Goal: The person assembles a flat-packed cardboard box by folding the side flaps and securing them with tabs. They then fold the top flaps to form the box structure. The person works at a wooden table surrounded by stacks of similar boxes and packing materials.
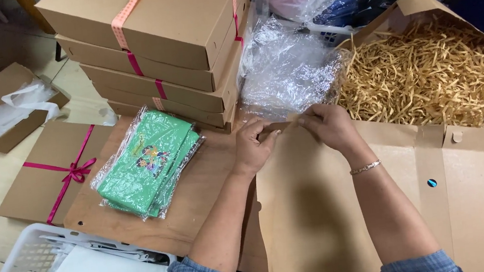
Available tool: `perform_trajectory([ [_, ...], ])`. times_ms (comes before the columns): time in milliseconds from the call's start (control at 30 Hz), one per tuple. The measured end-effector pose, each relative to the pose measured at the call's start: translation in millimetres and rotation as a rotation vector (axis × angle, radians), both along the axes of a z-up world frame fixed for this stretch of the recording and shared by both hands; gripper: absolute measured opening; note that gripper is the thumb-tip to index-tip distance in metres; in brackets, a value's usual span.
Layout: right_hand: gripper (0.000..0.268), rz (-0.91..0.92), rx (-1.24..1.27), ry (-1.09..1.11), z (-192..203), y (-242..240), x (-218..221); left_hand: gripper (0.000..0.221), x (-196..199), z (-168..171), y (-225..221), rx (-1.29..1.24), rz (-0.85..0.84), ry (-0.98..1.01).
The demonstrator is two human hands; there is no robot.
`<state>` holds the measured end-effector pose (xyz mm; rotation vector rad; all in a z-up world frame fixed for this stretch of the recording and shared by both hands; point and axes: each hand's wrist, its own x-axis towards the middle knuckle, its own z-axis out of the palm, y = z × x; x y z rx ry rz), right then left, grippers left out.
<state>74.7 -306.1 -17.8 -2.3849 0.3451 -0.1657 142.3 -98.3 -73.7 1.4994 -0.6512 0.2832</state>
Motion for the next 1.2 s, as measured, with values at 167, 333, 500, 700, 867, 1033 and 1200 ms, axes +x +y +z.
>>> perform_trajectory([
  [167, 0.02, 0.048, 0.151, 0.001, -1.1, -13.4, 5.8, 0.016, -9.7, 11.9, -3.9, -0.056, -0.015, -0.075],
  [333, 0.023, 0.024, -0.028, 0.077, -23.4, -20.9, 13.2, 0.019, -25.0, -3.2, -14.2, 0.383, 0.094, -0.457],
  [500, 0.018, 0.111, -0.271, 0.022, -14.3, 12.9, 3.2, 0.014, -35.3, -1.4, -21.2, 0.652, 0.224, -0.519],
  [700, 0.021, 0.053, -0.347, -0.168, -52.5, 7.4, -2.9, 0.032, -65.7, 28.1, -9.8, 0.699, 0.367, -0.479],
  [867, 0.012, -0.019, -0.461, -0.409, -51.5, 21.1, -15.0, 0.021, -89.6, 25.5, -1.3, 0.438, 0.135, 0.378],
  [1033, 0.015, -0.005, -0.47, -0.478, -42.0, 29.9, -30.4, 0.076, -79.5, 14.9, -15.8, -0.179, -0.438, 1.348],
  [1200, 0.016, 0.011, -0.432, -0.482, -30.9, 42.6, -46.0, 0.052, -75.3, 43.0, -17.2, -0.399, -0.133, 1.401],
])
